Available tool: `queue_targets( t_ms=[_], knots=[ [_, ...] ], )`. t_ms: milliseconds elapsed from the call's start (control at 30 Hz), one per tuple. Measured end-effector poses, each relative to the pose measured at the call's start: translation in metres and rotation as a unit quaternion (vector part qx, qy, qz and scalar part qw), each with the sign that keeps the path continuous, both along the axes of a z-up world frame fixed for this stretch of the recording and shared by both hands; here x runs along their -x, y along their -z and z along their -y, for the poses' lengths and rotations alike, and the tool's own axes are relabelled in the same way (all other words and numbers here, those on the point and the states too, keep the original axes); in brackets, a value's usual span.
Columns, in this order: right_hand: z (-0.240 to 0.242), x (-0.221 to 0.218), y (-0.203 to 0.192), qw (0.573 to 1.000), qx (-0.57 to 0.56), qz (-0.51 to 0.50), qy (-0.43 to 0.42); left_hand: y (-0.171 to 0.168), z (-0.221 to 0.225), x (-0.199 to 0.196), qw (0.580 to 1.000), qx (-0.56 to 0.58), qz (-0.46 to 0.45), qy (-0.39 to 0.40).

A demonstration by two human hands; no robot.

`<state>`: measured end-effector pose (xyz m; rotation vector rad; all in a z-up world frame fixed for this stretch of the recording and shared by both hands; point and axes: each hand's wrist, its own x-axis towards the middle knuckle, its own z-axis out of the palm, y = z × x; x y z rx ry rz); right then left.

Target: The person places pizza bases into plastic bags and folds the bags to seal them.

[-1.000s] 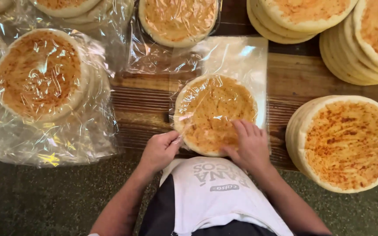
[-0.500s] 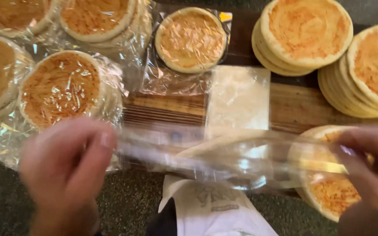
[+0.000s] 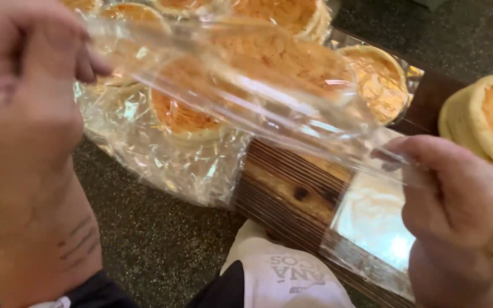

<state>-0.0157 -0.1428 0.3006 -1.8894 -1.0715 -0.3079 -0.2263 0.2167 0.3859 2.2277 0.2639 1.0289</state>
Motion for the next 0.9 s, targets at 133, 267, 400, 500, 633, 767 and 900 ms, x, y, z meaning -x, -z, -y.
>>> queue_targets(
  t_ms=[133,267,400,500,633,767,900],
  knots=[
    [-0.037,0.040,-0.030,0.995,0.087,-0.001,0.051,0.001,-0.014,0.009,0.999,-0.001,0.002,0.047],
    [-0.054,0.041,-0.052,0.961,-0.005,-0.142,0.238,0.008,-0.027,-0.038,0.994,-0.029,-0.054,0.087],
    [-0.019,-0.067,-0.017,0.968,0.064,-0.196,0.143,0.034,-0.041,-0.145,0.978,-0.106,-0.100,0.149],
    [0.005,-0.123,0.014,0.951,0.056,-0.232,0.197,0.071,-0.039,-0.212,0.978,-0.098,-0.136,0.127],
    [0.051,-0.160,0.007,0.969,-0.077,-0.124,0.199,0.083,-0.015,-0.236,0.978,-0.100,-0.083,0.165],
    [0.071,-0.147,0.009,0.982,-0.078,-0.050,0.165,0.084,0.004,-0.248,0.975,-0.112,-0.017,0.191],
    [0.063,-0.147,0.088,0.983,0.050,0.074,0.161,0.130,0.020,-0.252,0.971,-0.116,0.018,0.208]
  ],
)
